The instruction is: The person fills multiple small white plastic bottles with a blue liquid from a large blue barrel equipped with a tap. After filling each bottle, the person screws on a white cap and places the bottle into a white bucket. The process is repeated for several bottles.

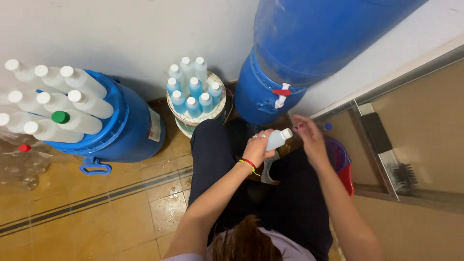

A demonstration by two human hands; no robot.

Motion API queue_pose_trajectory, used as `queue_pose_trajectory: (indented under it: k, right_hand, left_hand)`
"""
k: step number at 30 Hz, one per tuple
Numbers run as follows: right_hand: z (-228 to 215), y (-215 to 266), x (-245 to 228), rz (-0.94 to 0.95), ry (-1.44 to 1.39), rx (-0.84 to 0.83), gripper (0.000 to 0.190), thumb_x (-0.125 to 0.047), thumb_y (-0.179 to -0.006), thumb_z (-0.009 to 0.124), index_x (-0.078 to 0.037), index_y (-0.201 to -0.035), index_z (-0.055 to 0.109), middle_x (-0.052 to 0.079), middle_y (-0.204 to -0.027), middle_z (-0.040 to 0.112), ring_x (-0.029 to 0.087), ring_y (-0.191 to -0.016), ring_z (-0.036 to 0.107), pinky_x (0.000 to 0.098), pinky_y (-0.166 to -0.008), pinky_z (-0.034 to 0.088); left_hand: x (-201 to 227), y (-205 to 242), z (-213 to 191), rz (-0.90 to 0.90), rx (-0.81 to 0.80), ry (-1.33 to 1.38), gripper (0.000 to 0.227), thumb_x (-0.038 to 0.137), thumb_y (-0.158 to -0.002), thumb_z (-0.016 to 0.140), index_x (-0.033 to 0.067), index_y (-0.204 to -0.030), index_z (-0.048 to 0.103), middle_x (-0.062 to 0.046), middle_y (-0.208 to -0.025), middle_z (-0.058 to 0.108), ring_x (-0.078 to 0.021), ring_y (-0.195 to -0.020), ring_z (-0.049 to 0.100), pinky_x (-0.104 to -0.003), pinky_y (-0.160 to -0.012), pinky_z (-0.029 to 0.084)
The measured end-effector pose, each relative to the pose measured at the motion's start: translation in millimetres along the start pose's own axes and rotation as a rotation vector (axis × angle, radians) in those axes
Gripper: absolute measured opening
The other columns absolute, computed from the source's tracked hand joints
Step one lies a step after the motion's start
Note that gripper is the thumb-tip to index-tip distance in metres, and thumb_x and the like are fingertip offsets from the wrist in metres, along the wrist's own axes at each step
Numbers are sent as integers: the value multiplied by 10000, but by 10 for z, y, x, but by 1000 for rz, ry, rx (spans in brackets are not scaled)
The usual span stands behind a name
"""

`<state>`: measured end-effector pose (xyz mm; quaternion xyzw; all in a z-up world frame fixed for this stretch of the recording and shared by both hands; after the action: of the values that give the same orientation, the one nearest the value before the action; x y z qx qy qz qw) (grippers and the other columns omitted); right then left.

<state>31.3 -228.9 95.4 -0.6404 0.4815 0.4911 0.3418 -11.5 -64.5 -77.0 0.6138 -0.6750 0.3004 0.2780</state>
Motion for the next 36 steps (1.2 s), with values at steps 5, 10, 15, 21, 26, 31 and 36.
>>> queue_pose_trajectory:
  k: [5,10,15,21,26,31,36]
  right_hand:
    - [399,-53,243,61,-311,159,643,-573,-1217,332,-46,-1429,634,131,-1304,758,231,-1274,687,360,-1202,460]
    - [346,-301,592,74,-374,301,614,-590,-1213,404,-86,-1162,751,25,-893,751,115,-864,728,223,-798,559]
    - [144,-577,688,88,-536,226,577,-595,-1172,540,-66,-1083,752,85,-700,672,122,-522,602,191,-429,420]
    - [146,-820,211,116,-639,-30,706,-691,-1136,410,-65,-1139,736,139,-842,741,112,-454,583,184,-316,332]
    - [319,-695,-130,4,-242,-213,233,-131,-1015,804,-21,-1210,739,198,-1244,770,268,-967,801,299,-699,623]
    - [159,-589,61,-242,336,-23,182,-318,-1060,845,-155,-1137,824,-5,-1109,772,203,-1065,771,349,-920,613]
    - [-26,-529,91,-474,649,0,91,-295,-1047,851,-212,-1022,827,-37,-959,769,226,-974,771,324,-883,623]
  left_hand:
    - [103,19,23,32,-37,28,823,454,-873,784,152,-1579,489,-162,-1215,692,-484,-1180,712,-623,-1001,600]
    - [213,26,-100,-23,-128,330,850,427,-817,829,202,-1566,495,-230,-1268,714,-544,-1239,697,-658,-1051,586]
    - [264,-14,-52,-69,-210,596,891,452,-753,894,280,-1547,528,-247,-1260,743,-555,-1261,687,-675,-1037,573]
    - [228,-242,-29,-52,-237,874,821,450,-747,965,196,-1461,650,-247,-1286,745,-423,-1287,694,-587,-1080,528]
    - [84,-317,79,19,-199,1010,762,324,-775,979,155,-1454,676,-103,-1272,722,-259,-1244,642,-495,-1108,507]
    - [54,-278,16,35,-192,936,756,367,-764,983,145,-1415,669,-187,-1232,722,-348,-1207,679,-531,-1072,517]
    - [61,-338,39,-14,-166,890,775,449,-765,986,206,-1430,672,-156,-1260,716,-349,-1232,677,-517,-1084,518]
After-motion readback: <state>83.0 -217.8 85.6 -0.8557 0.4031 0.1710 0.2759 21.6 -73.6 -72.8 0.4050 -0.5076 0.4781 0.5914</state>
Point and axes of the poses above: each hand's wrist, its own y-axis away from the middle knuckle, its own z-axis out of the palm, x = y × z, the point moved 2 cm from there along -y, towards the middle knuckle
